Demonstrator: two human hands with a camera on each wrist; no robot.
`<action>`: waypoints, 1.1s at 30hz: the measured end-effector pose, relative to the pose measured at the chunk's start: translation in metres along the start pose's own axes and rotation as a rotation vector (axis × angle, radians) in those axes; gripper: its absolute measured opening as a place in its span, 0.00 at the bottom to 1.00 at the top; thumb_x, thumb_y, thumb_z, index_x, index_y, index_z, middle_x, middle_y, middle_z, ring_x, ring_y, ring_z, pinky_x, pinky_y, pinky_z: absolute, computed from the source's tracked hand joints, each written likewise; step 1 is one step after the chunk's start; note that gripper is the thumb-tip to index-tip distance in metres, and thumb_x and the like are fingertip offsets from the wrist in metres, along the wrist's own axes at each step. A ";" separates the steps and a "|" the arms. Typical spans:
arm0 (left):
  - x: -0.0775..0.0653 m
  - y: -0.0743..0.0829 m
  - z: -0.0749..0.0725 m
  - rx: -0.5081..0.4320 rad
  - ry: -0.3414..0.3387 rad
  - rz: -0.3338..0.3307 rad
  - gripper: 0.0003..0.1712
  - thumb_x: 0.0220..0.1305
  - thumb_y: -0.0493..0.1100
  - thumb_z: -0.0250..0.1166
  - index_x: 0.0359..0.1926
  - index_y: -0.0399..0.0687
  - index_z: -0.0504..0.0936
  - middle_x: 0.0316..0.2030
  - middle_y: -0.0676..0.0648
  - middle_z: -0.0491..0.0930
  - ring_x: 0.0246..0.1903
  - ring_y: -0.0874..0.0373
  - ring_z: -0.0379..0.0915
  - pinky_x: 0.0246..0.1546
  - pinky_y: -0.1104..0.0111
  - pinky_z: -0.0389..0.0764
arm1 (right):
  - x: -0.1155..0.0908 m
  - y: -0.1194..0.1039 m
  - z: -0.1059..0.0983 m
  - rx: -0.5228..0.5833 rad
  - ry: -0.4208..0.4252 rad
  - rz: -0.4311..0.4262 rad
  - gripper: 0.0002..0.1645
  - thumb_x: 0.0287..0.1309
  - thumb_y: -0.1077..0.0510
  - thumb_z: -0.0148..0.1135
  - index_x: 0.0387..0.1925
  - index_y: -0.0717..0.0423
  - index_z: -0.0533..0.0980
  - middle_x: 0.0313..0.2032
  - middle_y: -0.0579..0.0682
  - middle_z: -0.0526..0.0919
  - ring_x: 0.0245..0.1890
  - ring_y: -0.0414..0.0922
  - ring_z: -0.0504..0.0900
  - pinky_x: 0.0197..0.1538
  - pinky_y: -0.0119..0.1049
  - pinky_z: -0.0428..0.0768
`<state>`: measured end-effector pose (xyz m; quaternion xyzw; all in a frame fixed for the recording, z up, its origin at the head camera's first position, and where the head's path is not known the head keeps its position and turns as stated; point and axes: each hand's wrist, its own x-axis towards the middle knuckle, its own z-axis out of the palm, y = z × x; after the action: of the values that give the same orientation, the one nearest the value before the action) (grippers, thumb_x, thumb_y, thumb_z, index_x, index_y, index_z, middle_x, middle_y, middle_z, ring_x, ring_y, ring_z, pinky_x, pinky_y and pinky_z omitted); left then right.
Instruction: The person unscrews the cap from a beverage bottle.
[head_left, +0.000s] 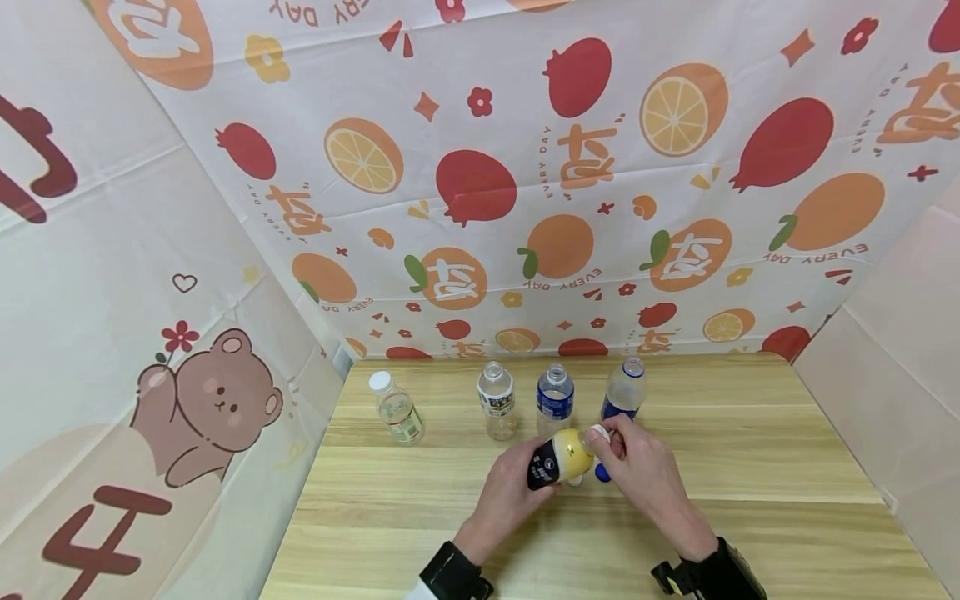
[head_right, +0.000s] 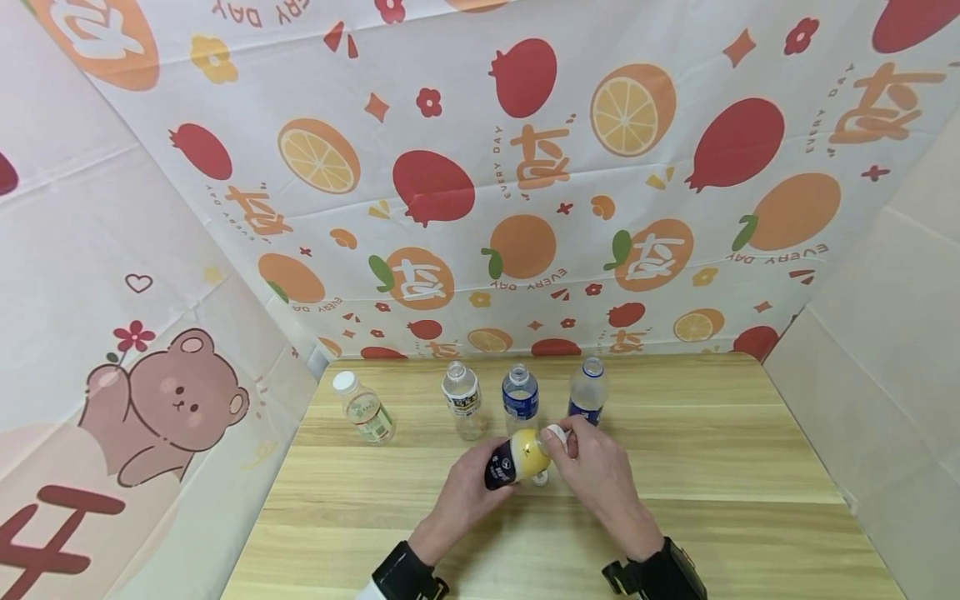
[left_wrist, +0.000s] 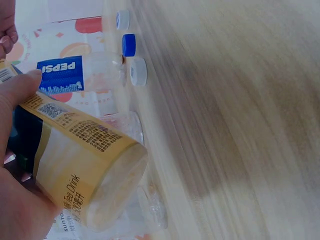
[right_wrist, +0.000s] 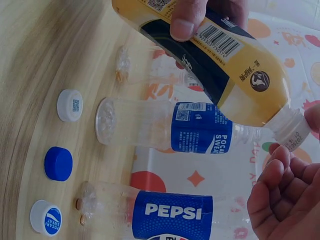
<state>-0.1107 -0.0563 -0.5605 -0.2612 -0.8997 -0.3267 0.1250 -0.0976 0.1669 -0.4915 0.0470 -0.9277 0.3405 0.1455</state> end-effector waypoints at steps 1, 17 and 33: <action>0.000 0.000 0.000 0.014 0.006 0.009 0.41 0.48 0.47 0.84 0.62 0.45 0.76 0.52 0.47 0.84 0.51 0.54 0.81 0.56 0.60 0.82 | 0.000 0.000 0.000 0.001 0.002 -0.001 0.18 0.69 0.42 0.65 0.41 0.53 0.82 0.24 0.39 0.71 0.22 0.37 0.68 0.25 0.30 0.66; -0.001 0.001 -0.001 -0.033 -0.104 0.036 0.42 0.56 0.44 0.80 0.69 0.44 0.71 0.57 0.45 0.82 0.54 0.52 0.79 0.59 0.57 0.81 | 0.001 -0.001 -0.001 -0.001 -0.011 -0.122 0.09 0.70 0.53 0.66 0.39 0.55 0.81 0.28 0.41 0.75 0.27 0.36 0.70 0.27 0.30 0.72; -0.003 0.001 0.001 -0.034 -0.045 0.003 0.42 0.52 0.45 0.82 0.66 0.45 0.73 0.55 0.46 0.83 0.52 0.53 0.80 0.57 0.58 0.81 | 0.002 0.001 0.001 -0.062 -0.007 -0.001 0.19 0.70 0.41 0.64 0.34 0.53 0.79 0.21 0.40 0.70 0.19 0.37 0.68 0.22 0.30 0.64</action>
<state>-0.1082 -0.0562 -0.5621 -0.2720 -0.8962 -0.3357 0.1007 -0.1002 0.1668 -0.4917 0.0440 -0.9384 0.3113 0.1437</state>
